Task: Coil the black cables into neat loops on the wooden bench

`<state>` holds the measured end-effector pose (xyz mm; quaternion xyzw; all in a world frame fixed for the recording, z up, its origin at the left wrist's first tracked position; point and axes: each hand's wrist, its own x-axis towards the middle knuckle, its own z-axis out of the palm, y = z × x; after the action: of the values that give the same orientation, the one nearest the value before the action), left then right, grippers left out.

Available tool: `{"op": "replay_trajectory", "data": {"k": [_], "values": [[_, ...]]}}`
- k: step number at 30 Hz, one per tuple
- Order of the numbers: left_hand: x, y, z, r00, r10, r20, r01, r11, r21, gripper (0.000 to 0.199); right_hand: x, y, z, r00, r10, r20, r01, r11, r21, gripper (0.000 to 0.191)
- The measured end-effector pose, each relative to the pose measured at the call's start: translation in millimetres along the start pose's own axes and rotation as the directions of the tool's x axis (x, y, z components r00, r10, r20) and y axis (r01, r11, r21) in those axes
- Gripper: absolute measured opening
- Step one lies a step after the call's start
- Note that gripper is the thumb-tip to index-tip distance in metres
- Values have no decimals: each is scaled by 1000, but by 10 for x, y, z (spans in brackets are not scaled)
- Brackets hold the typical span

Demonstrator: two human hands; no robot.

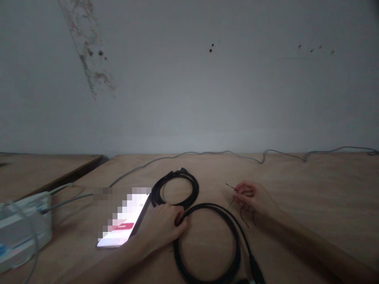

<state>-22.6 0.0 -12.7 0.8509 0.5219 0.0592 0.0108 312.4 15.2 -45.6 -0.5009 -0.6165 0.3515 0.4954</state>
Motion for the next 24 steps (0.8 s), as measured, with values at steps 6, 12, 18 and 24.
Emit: {"op": "replay_trajectory", "data": {"k": [6, 12, 18, 24], "values": [[-11, -8, 5, 1000, 16, -9, -16, 1000, -20, 29, -78, -113, 71, 993, -83, 82, 97, 978, -183, 28], [-2, -32, 46, 999, -6, -45, 6, 1000, -5, 34, -125, -121, 117, 992, -95, 85, 117, 938, -326, 20], [-6, -32, 58, 1000, -8, -21, 8, 1000, -17, 32, -129, 3, 105, 981, -156, 119, 192, 884, -425, 16], [-8, 2, 26, 999, -14, -29, 14, 1000, 2, 31, -121, 133, 93, 954, -270, 133, 300, 836, -458, 21]]}}
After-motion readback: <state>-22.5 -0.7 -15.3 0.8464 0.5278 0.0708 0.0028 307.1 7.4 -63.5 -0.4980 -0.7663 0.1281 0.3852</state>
